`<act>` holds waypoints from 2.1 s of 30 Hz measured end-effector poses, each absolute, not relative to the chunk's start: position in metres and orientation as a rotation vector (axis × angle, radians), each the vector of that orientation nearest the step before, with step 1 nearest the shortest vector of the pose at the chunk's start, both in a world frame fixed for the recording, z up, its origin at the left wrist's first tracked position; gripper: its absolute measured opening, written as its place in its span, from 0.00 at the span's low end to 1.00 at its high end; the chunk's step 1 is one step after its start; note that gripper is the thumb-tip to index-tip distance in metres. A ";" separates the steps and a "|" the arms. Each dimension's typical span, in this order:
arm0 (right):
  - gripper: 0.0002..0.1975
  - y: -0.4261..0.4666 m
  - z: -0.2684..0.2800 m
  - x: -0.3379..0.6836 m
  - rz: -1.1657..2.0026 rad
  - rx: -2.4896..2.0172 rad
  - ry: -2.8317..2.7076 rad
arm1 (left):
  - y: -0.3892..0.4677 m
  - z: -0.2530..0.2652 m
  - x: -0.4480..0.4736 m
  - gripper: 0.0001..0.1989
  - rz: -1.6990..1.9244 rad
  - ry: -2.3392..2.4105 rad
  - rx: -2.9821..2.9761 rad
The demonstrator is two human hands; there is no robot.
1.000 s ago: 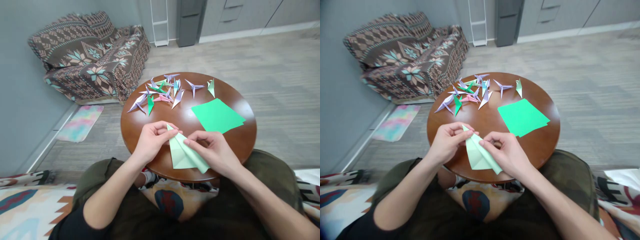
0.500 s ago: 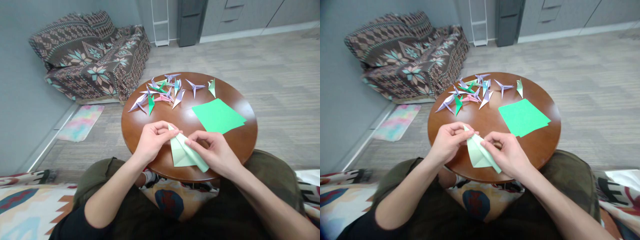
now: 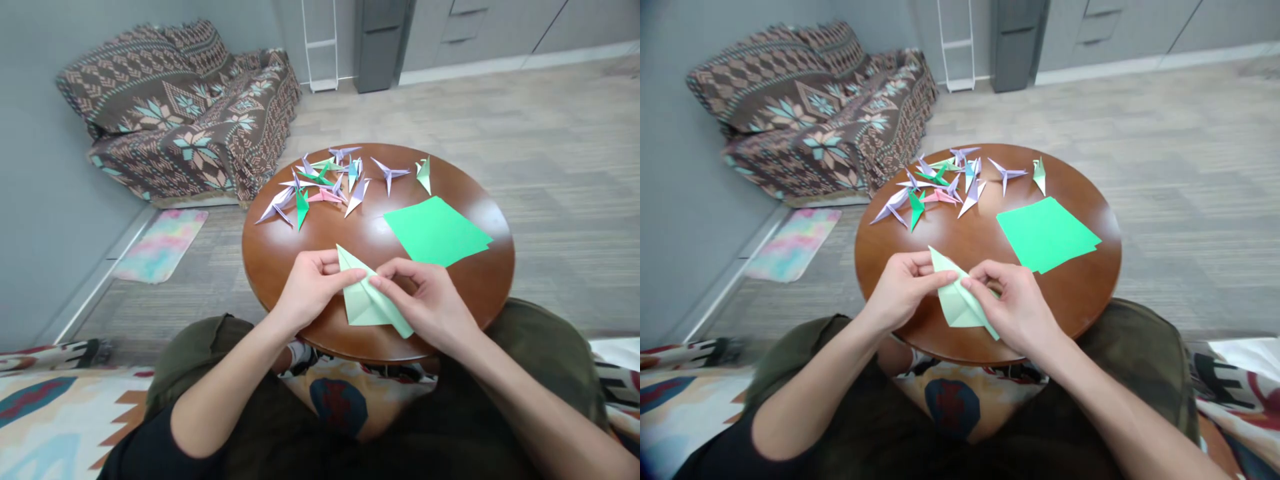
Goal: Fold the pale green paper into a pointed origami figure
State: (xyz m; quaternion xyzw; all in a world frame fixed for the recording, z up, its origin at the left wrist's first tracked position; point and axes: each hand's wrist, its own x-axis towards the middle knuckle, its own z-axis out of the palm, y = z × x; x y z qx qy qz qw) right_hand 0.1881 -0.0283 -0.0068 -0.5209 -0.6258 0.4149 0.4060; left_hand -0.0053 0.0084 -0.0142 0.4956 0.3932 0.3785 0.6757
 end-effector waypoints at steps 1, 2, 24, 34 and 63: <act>0.12 -0.028 -0.007 0.188 1.039 -1.319 -1.587 | 0.008 -0.014 -0.005 0.12 0.851 0.890 1.117; 0.12 -0.028 -0.008 0.188 1.032 -1.325 -1.595 | 0.008 -0.013 -0.005 0.12 0.851 0.897 1.121; 0.13 -0.029 -0.008 0.189 1.039 -1.339 -1.630 | 0.006 -0.018 0.001 0.12 1.005 0.974 1.028; 0.14 -0.029 -0.006 0.192 1.088 -1.315 -1.695 | 0.016 -0.002 -0.003 0.14 1.103 1.058 0.862; 0.14 -0.027 -0.003 0.195 1.283 -1.275 -1.565 | 0.019 -0.006 -0.013 0.13 0.821 0.867 1.002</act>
